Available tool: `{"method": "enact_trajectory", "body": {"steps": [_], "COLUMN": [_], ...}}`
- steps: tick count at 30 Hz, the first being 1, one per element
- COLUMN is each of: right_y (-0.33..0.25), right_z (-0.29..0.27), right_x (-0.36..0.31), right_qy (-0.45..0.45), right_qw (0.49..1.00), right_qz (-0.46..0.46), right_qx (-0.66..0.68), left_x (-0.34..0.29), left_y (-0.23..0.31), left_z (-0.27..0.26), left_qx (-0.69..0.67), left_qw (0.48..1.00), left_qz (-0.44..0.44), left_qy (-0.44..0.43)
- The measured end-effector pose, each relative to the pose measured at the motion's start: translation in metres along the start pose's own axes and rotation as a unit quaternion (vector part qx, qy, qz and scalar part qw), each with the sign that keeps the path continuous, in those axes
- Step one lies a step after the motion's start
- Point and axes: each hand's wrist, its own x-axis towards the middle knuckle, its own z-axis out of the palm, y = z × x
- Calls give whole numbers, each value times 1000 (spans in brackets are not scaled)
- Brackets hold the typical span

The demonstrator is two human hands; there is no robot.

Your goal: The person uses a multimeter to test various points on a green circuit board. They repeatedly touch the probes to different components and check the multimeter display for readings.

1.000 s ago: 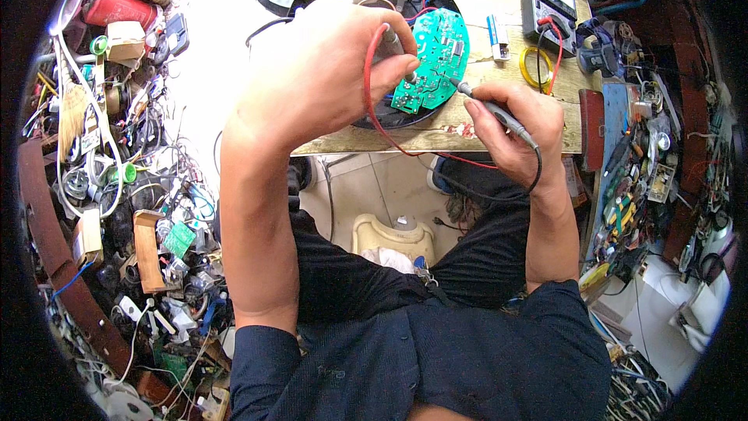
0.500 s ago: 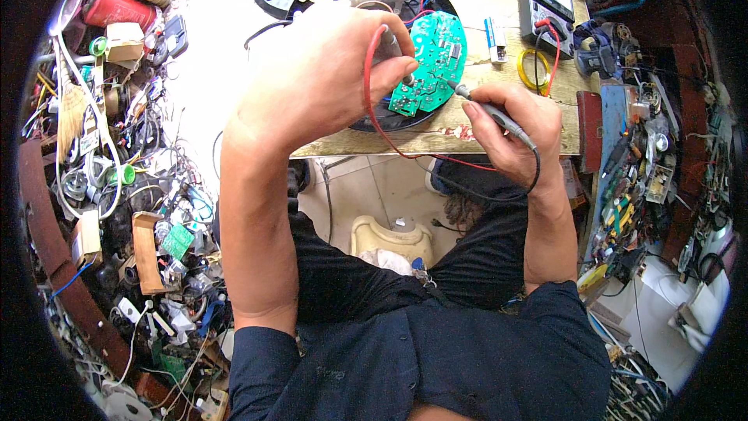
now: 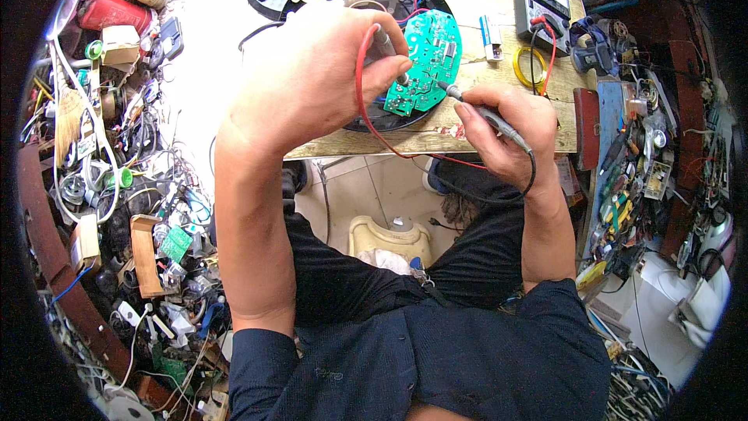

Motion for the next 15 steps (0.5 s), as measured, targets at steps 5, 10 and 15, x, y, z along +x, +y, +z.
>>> {"method": "enact_trajectory", "body": {"steps": [5, 10, 15], "right_y": [2, 2, -1], "right_z": [2, 3, 2], "right_x": [-2, -1, 0], "right_qy": [-5, 3, -6], "right_qw": [1000, 1000, 1000], "right_qz": [3, 2, -1], "right_qx": [4, 7, -2], "left_x": [0, 0, -1], "left_y": [-1, -1, 3], "left_z": [0, 1, -1], "left_qx": [-6, -4, 2], "left_qw": [1000, 1000, 1000], "left_qz": [1, 0, -6], "left_qy": [2, -2, -3]}}
